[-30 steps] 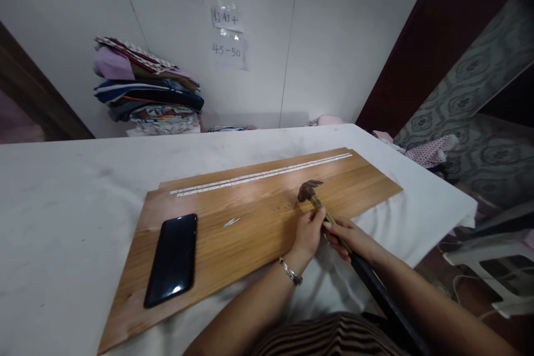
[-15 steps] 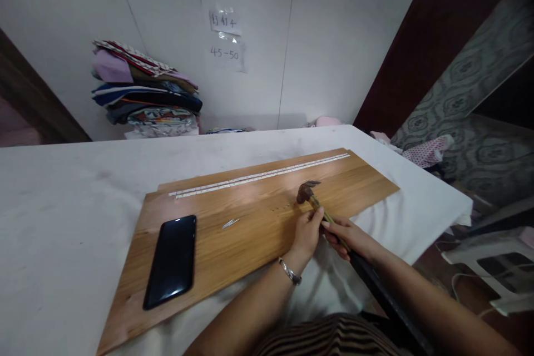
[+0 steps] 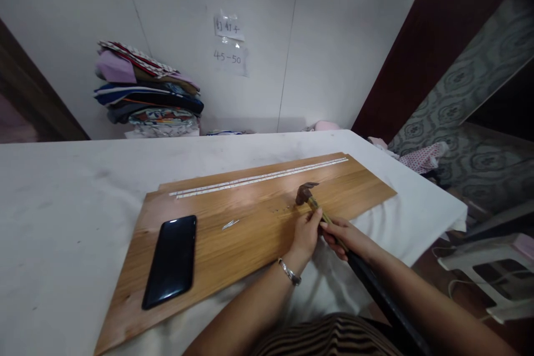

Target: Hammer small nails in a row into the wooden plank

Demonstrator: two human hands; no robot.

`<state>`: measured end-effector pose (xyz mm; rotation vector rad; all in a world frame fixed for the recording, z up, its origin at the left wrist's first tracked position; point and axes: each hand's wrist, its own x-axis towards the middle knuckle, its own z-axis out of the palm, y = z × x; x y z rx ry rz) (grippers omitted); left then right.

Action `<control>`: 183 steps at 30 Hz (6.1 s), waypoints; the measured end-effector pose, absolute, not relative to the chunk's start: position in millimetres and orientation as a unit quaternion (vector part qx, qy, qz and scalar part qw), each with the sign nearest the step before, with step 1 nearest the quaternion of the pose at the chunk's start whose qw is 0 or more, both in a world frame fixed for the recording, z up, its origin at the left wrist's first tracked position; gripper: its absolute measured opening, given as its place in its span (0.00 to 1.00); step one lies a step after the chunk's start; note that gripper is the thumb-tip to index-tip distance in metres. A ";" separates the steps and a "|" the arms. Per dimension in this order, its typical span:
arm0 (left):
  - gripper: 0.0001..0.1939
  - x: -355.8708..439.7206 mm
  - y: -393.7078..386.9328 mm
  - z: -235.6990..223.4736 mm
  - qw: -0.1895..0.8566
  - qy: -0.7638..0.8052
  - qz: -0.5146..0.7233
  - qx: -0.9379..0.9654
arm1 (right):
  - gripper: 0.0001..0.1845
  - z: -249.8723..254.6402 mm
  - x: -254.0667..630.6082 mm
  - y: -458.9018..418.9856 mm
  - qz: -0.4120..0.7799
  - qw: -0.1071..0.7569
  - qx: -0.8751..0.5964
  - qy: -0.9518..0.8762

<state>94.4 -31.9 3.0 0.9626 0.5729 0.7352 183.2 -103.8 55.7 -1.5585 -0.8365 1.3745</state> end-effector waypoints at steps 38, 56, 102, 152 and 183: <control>0.23 90.2 -29.4 3.7 0.752 0.268 0.357 0.485 | 0.24 52.2 183.6 -102.7 0.546 0.456 -0.604 -0.358; 0.24 94.4 -28.2 -2.3 0.779 0.247 0.348 0.460 | 0.23 50.6 184.4 -101.8 0.544 0.454 -0.605 -0.364; 0.24 96.6 -30.1 -7.8 0.778 0.257 0.351 0.454 | 0.25 53.4 183.9 -103.9 0.550 0.443 -0.612 -0.356; 0.25 95.7 -28.9 -7.5 0.774 0.252 0.362 0.454 | 0.25 54.3 183.6 -100.6 0.540 0.429 -0.621 -0.371; 0.24 94.7 -30.1 -4.6 0.788 0.255 0.347 0.439 | 0.24 50.9 183.8 -101.2 0.534 0.443 -0.611 -0.381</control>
